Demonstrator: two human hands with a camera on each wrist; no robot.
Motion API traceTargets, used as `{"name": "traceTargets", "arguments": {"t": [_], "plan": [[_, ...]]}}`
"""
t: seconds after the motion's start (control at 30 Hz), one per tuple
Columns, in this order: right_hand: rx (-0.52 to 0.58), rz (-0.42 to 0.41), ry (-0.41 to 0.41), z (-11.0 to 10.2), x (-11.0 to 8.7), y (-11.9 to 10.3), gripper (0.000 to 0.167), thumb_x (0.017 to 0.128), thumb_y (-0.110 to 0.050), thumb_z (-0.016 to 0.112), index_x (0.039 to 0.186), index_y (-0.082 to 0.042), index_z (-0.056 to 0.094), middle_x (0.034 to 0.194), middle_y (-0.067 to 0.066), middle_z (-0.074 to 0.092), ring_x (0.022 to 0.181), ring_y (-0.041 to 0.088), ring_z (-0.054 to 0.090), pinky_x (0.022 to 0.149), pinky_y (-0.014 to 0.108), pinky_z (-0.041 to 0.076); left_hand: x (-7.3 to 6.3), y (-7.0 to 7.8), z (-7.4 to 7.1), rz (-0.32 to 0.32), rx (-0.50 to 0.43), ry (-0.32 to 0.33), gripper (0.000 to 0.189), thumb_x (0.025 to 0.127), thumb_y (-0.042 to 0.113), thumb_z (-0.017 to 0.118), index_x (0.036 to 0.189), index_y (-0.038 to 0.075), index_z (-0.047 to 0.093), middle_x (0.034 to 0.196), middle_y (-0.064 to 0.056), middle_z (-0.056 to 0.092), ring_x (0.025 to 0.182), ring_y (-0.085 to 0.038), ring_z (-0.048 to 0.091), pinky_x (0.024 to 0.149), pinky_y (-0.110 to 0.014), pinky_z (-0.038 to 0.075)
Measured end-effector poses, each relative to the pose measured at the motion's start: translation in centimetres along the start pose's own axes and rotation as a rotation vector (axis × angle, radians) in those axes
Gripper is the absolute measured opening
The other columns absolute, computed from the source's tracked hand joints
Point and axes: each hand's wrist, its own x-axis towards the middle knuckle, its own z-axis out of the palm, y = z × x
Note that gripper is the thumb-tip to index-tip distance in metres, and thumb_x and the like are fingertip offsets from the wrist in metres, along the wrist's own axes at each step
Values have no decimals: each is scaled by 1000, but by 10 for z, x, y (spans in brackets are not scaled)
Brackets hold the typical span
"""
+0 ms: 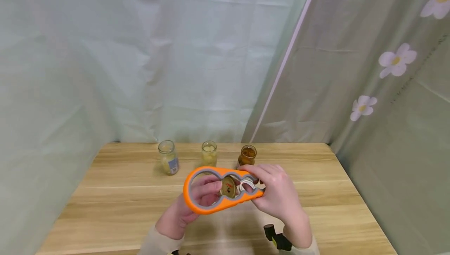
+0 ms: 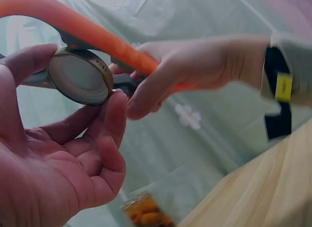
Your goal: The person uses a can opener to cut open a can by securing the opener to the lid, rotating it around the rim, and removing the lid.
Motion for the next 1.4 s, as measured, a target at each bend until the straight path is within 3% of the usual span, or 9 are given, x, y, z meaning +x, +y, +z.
{"name": "traceTargets", "arguments": {"t": [0.17,0.23,0.47,0.53,0.7,0.8,1.03,1.17,1.4], "plan": [[-10,16,22,-2,-1,-1,46,82,-15,85,126,-24,78,89,-11,69,79,9,60,81,41,50,-1,6,-5,55,230,55,33,104,18,62,127,-4,71,118,-6,76,107,-19,70,96,-34,56],[-13,22,53,-3,-1,-1,45,81,-16,86,125,-23,78,88,-12,67,79,10,60,79,40,48,-4,9,-8,44,329,104,41,103,21,66,132,-7,68,120,-7,75,109,-22,69,100,-37,55],[-23,70,117,-11,-1,0,46,80,-13,88,125,-20,79,87,-12,66,76,12,60,77,40,46,-19,28,-30,76,545,217,40,101,9,73,139,-4,65,119,-19,68,101,-25,68,89,-34,58],[-22,84,110,-12,-2,-1,47,80,-13,88,125,-20,79,87,-12,66,76,11,59,77,40,46,-28,33,-36,71,603,277,44,99,5,75,140,-5,63,125,-15,67,105,-26,68,90,-32,58],[-34,89,114,-11,-4,1,45,82,-13,87,126,-21,79,85,-12,65,74,11,56,76,39,46,-44,48,-52,77,915,411,50,96,14,82,143,5,66,126,-10,64,102,-25,65,87,-31,57],[-47,93,135,-11,-2,3,44,83,-12,85,125,-21,79,84,-11,65,73,13,57,76,40,46,-49,57,-64,60,1046,461,56,94,20,85,145,11,65,127,-5,63,106,-23,63,90,-34,56],[-68,90,156,-14,-2,7,45,81,-8,85,124,-18,79,84,-7,67,73,15,59,74,40,45,-62,62,-90,-16,1143,519,63,87,12,90,143,7,62,124,-8,62,104,-26,61,89,-42,54],[-68,99,167,-16,-2,9,45,80,-8,85,123,-18,79,86,-7,69,74,12,58,74,40,45,-66,57,-106,-72,1181,530,56,84,11,93,133,4,68,122,-8,64,101,-27,61,81,-39,52],[-76,108,159,-17,-3,11,44,80,-9,86,123,-17,79,86,-8,68,73,13,58,72,39,45,-70,43,-130,-193,1208,553,57,85,18,93,133,1,68,117,-13,65,98,-29,59,75,-38,51]]}}
